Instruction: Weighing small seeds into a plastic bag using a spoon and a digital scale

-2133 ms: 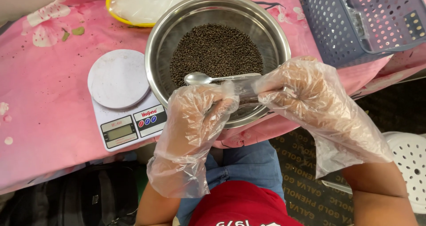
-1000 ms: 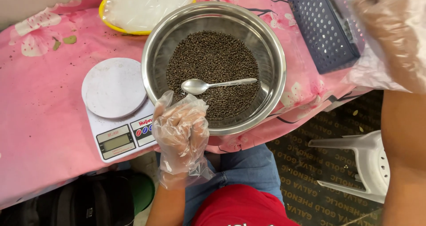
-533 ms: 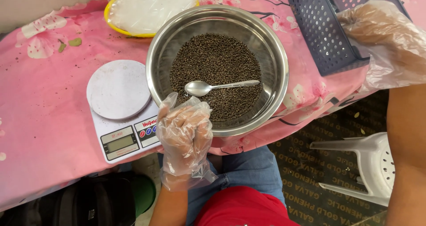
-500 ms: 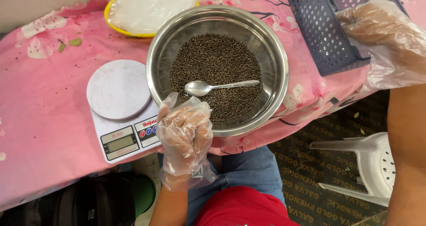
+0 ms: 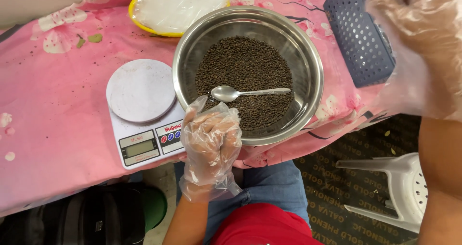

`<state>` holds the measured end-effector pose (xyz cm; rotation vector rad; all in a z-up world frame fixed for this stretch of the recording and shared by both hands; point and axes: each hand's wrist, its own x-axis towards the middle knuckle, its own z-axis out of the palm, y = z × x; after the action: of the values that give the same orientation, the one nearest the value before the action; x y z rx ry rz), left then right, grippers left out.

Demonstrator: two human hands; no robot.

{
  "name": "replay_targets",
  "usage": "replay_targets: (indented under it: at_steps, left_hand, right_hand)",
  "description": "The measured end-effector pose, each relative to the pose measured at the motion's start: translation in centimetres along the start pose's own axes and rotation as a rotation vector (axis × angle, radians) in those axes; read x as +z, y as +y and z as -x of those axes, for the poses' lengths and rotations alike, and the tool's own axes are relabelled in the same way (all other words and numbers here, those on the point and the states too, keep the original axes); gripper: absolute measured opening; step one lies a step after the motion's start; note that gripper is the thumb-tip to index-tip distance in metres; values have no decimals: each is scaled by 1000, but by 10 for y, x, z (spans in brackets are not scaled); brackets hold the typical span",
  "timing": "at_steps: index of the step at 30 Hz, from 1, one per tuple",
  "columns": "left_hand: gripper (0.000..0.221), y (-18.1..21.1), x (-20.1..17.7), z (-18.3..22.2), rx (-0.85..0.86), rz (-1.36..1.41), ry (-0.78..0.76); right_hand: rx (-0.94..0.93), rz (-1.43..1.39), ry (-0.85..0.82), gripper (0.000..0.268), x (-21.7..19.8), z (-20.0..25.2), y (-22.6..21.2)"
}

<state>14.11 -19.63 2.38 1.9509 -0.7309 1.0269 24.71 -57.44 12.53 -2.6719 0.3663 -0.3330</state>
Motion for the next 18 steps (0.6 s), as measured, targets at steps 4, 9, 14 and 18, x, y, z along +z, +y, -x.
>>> replay_targets:
  at_steps: [4, 9, 14, 18]
  left_hand:
    - [22, 3, -5, -9, 8, 62, -26]
    - [19, 2, -10, -5, -29, 80, -69]
    - [12, 0, -7, 2, -93, 92, -89]
    - [14, 6, -17, -16, -70, 105, -83]
  right_hand:
    - [-414, -61, -42, 22, -25, 61, -104]
    - [-768, 351, -12, 21, 23, 10, -96]
    - [-941, 232, -75, 20, 64, -8, -152]
    - [-863, 200, -225, 27, 85, -7, -215]
